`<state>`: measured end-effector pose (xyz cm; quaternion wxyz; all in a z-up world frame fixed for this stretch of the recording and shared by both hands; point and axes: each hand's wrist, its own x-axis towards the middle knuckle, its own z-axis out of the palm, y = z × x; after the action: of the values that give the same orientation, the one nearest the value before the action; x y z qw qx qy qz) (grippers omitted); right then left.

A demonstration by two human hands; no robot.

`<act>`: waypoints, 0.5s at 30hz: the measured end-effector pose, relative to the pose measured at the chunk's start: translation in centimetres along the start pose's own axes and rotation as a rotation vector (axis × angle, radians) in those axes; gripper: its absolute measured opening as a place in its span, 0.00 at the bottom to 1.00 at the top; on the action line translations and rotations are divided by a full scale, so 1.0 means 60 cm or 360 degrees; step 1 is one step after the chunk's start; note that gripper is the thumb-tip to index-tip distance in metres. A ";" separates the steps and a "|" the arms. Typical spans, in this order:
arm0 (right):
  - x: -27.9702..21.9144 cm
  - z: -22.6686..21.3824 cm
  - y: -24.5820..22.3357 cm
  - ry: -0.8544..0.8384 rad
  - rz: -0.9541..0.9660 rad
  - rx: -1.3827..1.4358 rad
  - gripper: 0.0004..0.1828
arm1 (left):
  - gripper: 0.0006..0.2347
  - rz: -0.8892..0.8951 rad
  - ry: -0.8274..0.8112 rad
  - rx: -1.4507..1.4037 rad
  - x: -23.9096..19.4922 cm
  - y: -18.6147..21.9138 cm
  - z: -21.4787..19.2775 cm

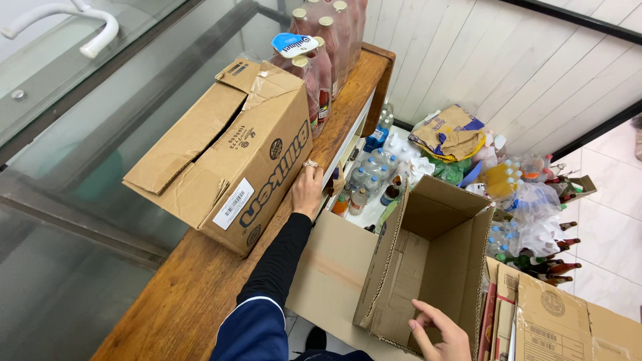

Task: The person unfolds several cardboard boxes by hand, flattening them one by one.

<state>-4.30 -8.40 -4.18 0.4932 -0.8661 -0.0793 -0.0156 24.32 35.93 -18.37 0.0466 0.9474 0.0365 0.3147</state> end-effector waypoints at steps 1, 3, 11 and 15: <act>0.001 -0.002 -0.001 -0.0011 -0.0015 -0.0040 0.22 | 0.07 -0.0024 -0.0043 -0.0037 -0.007 0.002 0.000; 0.004 -0.005 -0.003 -0.0019 -0.0027 -0.0078 0.21 | 0.06 -0.0045 -0.0087 -0.0074 -0.022 0.017 -0.015; -0.001 -0.076 -0.015 0.0212 -0.0170 -0.0474 0.10 | 0.14 -0.0390 -0.0802 -0.1508 -0.106 0.187 -0.237; -0.007 -0.116 -0.011 0.0209 0.0033 -0.0617 0.12 | 0.24 -0.0482 -0.1227 -0.1666 -0.106 0.248 -0.392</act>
<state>-4.48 -14.08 -0.07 0.3214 -0.9428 -0.0336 -0.0819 5.72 22.09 -1.73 0.5536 0.8288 -0.0078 -0.0804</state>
